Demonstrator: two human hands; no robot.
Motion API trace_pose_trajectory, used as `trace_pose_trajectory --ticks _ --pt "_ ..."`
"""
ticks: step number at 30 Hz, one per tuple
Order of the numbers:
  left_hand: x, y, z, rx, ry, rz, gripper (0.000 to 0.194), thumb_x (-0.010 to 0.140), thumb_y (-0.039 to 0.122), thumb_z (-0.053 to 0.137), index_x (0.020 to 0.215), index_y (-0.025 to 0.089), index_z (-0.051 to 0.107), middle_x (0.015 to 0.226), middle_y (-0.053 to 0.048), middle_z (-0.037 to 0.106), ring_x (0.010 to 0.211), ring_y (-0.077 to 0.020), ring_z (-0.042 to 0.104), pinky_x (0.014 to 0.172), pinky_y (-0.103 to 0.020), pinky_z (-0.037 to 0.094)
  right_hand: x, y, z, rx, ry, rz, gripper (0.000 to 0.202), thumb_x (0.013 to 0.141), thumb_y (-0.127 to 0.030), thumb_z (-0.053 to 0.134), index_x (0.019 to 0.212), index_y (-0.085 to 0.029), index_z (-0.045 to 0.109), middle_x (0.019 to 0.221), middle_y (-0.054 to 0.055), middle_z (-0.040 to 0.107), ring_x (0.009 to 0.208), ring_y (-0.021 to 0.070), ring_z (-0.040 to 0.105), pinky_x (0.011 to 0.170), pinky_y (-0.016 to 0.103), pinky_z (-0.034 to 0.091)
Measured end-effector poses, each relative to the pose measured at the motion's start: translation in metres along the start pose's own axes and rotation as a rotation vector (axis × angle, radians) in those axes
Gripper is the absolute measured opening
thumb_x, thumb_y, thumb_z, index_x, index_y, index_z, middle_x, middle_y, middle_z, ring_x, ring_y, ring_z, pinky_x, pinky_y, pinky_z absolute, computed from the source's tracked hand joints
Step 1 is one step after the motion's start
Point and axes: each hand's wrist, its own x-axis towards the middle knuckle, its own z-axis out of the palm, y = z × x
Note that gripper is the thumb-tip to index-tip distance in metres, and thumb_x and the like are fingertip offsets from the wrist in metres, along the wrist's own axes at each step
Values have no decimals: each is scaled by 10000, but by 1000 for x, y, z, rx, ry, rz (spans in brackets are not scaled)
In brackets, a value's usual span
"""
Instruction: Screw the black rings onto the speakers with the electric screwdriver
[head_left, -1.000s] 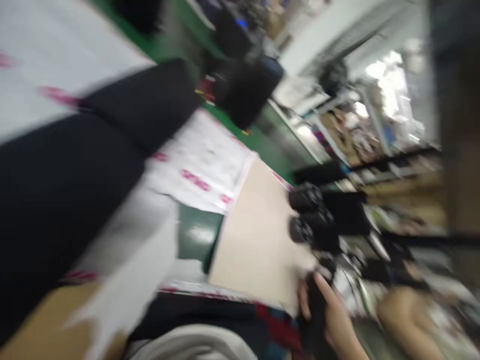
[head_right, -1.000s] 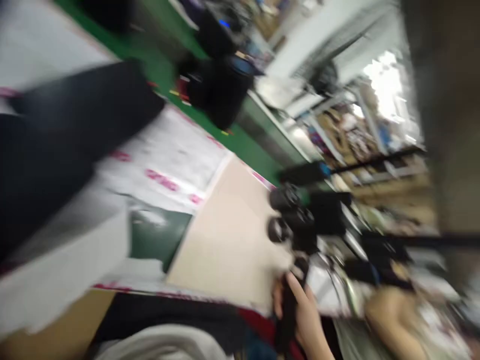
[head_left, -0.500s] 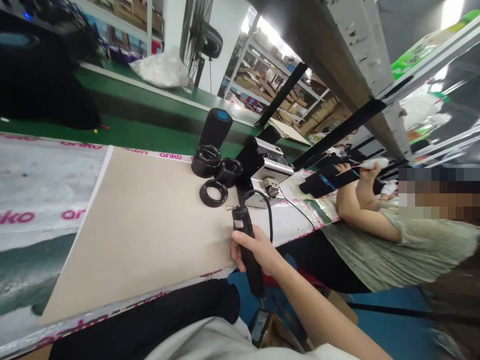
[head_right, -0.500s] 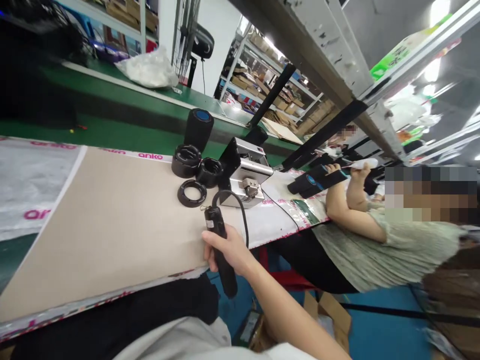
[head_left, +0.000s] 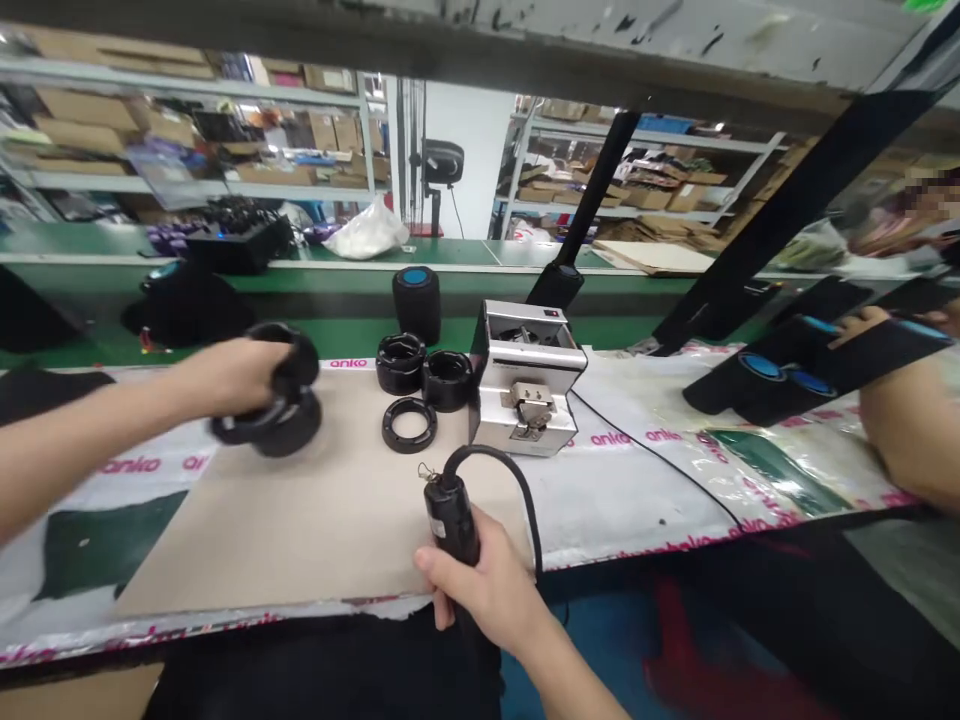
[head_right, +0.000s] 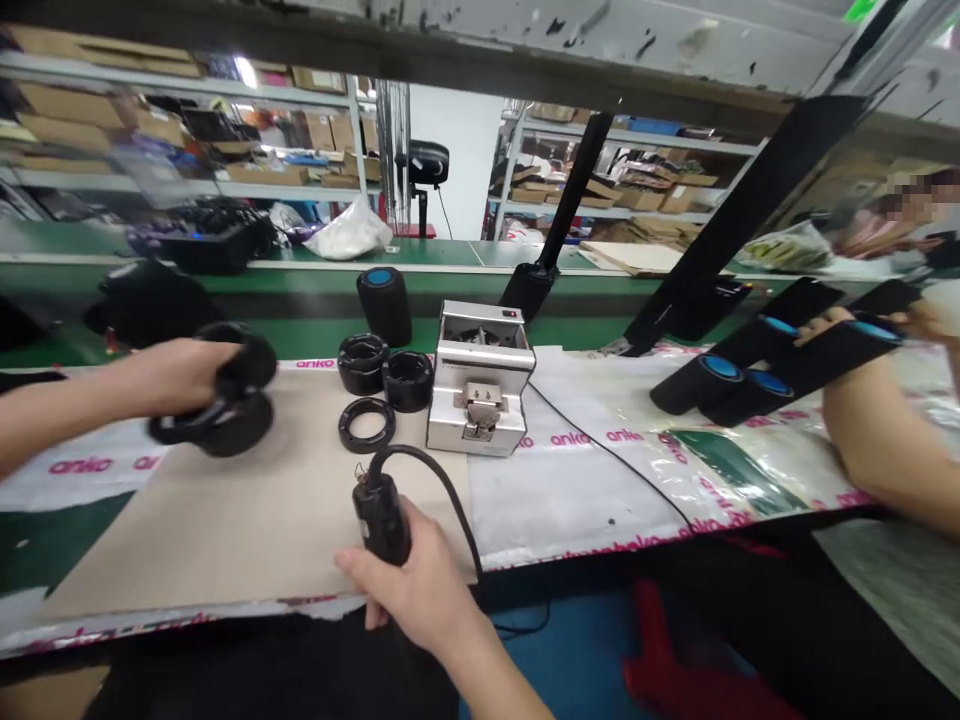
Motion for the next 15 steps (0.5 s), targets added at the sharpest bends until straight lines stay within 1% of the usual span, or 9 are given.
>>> trace_pose_trajectory --ticks 2,5,7,10,13,15 --pt "14 19 -3 69 -69 64 330 1071 401 739 1285 151 711 1251 -105 740 1110 -257 744 982 -466 654 -1 3 0 0 8 -20 497 882 -556 847 998 -181 541 703 -45 623 482 101 635 470 151 470" --pt "37 48 -1 134 -139 141 295 1061 386 750 1246 158 718 1198 -91 747 1082 -248 744 964 -442 646 -3 6 -1 -25 12 -33 468 876 -532 846 990 -186 553 715 -58 595 488 85 623 477 144 454" --pt "45 60 2 163 -169 166 291 1039 368 772 1237 162 715 1180 -86 745 1059 -244 740 947 -429 640 -4 7 -2 -53 12 -22 470 874 -544 850 999 -185 572 742 -53 611 504 81 628 502 148 470" --pt "48 62 5 178 -183 187 323 993 326 800 1253 160 701 1185 -94 741 1021 -238 728 909 -407 627 -5 6 -4 -68 -3 -3 466 869 -542 856 1013 -186 591 742 -43 641 532 93 649 541 159 500" --pt "47 56 4 160 -192 212 341 925 265 798 1233 154 701 1162 -101 755 986 -238 730 840 -361 605 -5 4 -5 -65 -17 13 440 862 -515 853 997 -187 592 730 -43 644 532 93 643 538 158 499" --pt "48 52 2 140 -196 230 353 867 256 780 1198 154 710 1137 -116 768 965 -255 741 777 -334 579 -6 3 -4 -72 -18 31 437 860 -519 849 987 -187 595 744 -40 652 532 91 641 543 161 507"
